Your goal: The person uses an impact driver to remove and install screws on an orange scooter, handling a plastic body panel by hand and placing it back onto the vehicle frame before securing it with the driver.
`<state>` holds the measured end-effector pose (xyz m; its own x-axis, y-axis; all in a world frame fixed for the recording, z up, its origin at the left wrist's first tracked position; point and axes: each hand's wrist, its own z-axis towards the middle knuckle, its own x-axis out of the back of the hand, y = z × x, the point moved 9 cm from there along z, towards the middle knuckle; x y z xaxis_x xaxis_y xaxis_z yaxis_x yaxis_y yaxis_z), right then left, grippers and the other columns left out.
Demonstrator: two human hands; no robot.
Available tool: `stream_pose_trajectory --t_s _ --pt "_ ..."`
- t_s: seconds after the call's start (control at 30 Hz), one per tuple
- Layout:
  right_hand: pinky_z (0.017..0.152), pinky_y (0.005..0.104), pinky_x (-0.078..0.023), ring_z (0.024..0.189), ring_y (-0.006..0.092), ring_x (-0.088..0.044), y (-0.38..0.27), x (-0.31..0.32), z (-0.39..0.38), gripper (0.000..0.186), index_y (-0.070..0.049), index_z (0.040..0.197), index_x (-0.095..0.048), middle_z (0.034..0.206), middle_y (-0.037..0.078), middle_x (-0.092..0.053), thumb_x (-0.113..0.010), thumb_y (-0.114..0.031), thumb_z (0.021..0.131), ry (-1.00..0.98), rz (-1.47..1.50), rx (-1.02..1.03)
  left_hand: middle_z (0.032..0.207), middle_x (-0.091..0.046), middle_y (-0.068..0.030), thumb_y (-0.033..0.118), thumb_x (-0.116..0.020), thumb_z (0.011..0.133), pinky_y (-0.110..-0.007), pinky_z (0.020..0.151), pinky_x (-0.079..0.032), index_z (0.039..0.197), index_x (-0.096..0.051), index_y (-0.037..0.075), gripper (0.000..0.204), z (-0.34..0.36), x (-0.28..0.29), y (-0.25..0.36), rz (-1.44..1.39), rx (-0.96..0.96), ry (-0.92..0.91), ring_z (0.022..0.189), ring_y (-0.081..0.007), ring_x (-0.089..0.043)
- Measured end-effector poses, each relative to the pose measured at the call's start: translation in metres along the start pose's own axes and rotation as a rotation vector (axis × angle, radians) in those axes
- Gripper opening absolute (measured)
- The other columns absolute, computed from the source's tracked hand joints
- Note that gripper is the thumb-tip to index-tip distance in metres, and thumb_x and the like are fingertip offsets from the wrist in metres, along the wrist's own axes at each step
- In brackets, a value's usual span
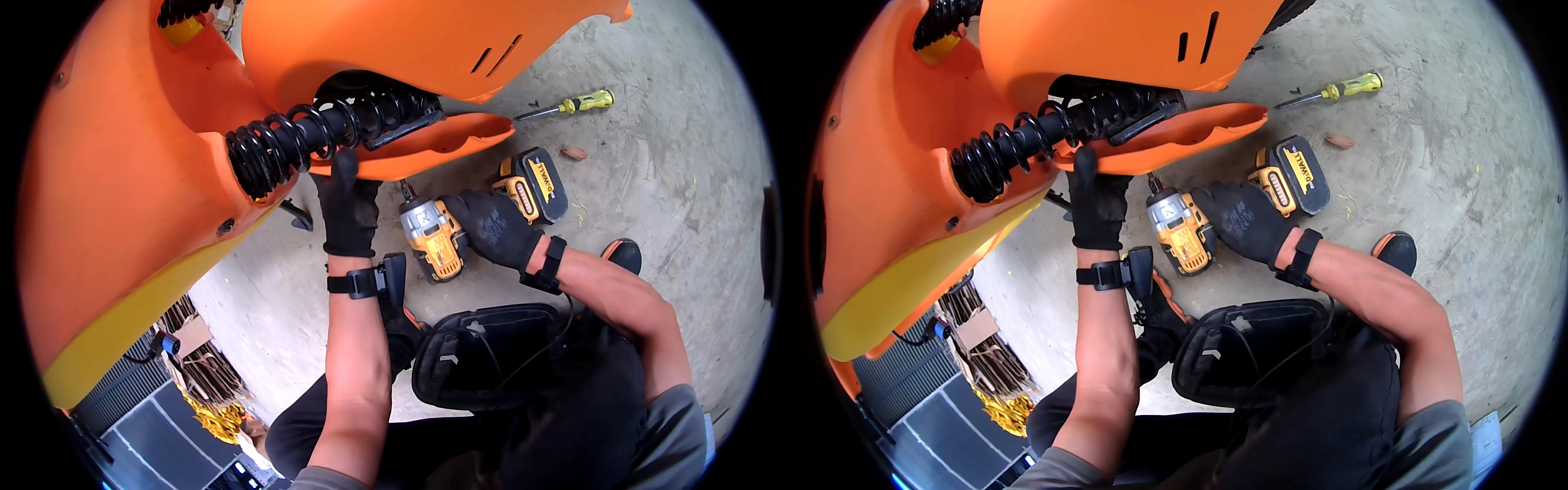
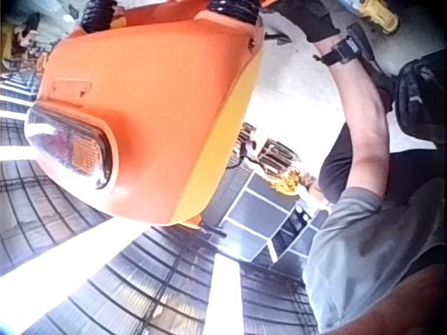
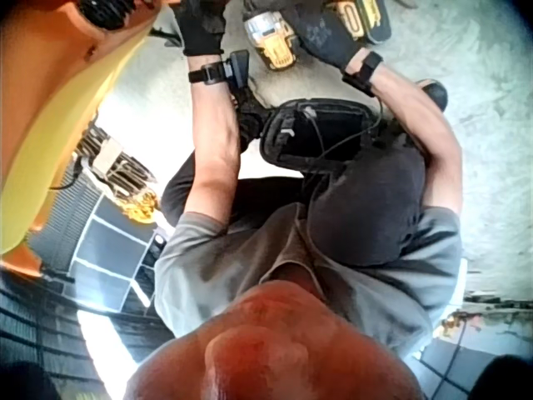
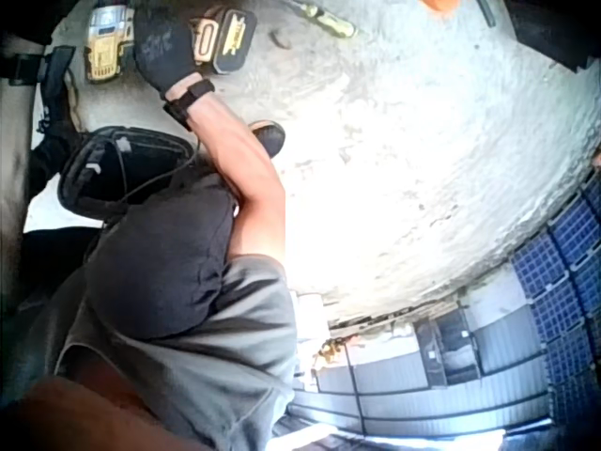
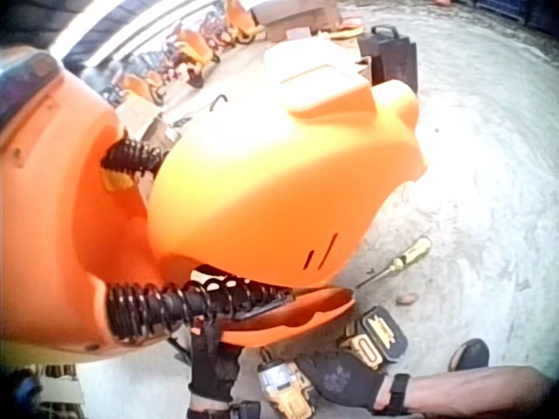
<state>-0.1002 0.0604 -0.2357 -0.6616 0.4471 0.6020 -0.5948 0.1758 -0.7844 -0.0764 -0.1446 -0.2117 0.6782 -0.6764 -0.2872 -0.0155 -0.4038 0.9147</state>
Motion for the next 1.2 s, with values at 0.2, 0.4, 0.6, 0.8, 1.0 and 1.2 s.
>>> stream_pose_trajectory --t_s 0.2,0.4,0.6,0.8,1.0,1.2 --pt "0.079 0.0407 -0.048 0.095 0.0328 -0.06 -0.003 -0.004 -0.002 0.051 -0.004 0.121 -0.051 0.104 0.016 -0.06 -0.064 -0.006 0.073 -0.074 -0.02 0.011 0.129 -0.055 -0.008 0.03 -0.07 0.086 -0.044 0.103 -0.045 0.132 -0.047 0.008 0.056 -0.017 0.015 -0.007 -0.235 0.09 -0.021 0.121 -0.0254 -0.052" --pt "0.08 0.0409 -0.048 0.096 0.0325 -0.06 -0.008 0.001 0.001 0.056 -0.004 0.123 -0.05 0.106 0.015 -0.06 -0.066 -0.006 0.07 -0.068 -0.039 0.002 0.133 -0.053 -0.0087 0.039 -0.073 0.082 -0.045 0.105 -0.042 0.134 -0.046 0.008 0.066 -0.019 0.01 -0.007 -0.356 0.107 -0.092 0.125 -0.0268 -0.049" --pt "0.08 0.041 -0.047 0.095 0.0327 -0.06 -0.006 -0.004 -0.004 0.057 -0.005 0.124 -0.05 0.105 0.015 -0.06 -0.067 -0.006 0.069 -0.085 -0.03 -0.008 0.135 -0.051 -0.0106 0.05 -0.074 0.077 -0.051 0.103 -0.043 0.134 -0.047 0.011 0.074 -0.016 0.022 -0.017 -0.314 0.115 -0.01 0.124 -0.0306 -0.05" --pt "0.082 0.0394 -0.048 0.098 0.0291 -0.06 -0.004 -0.001 -0.001 0.046 -0.005 0.123 -0.052 0.113 0.014 -0.06 -0.059 -0.007 0.077 0.004 -0.015 0.013 0.133 -0.053 -0.0093 0.05 -0.072 0.078 -0.049 0.104 -0.043 0.136 -0.045 0.012 0.074 -0.009 0.016 -0.016 -0.387 0.102 -0.086 0.122 -0.0286 -0.051" --pt "0.076 0.0412 -0.048 0.091 0.0325 -0.06 -0.005 0.0 -0.002 0.056 -0.005 0.121 -0.051 0.099 0.014 -0.06 -0.069 -0.007 0.068 0.043 -0.046 0.035 0.135 -0.051 -0.0086 0.049 -0.073 0.078 -0.053 0.105 -0.041 0.137 -0.044 0.016 0.073 -0.012 0.011 -0.015 -0.416 0.073 -0.093 0.124 -0.0288 -0.05" --pt "0.076 0.0396 -0.048 0.09 0.0302 -0.059 -0.008 0.002 0.0 0.046 -0.005 0.119 -0.053 0.096 0.014 -0.06 -0.061 -0.007 0.074 -0.035 -0.052 -0.016 0.136 -0.05 -0.0099 0.056 -0.065 0.081 -0.058 0.105 -0.038 0.137 -0.045 0.016 0.071 -0.019 0.01 -0.012 -0.338 0.069 -0.004 0.125 -0.0321 -0.048"
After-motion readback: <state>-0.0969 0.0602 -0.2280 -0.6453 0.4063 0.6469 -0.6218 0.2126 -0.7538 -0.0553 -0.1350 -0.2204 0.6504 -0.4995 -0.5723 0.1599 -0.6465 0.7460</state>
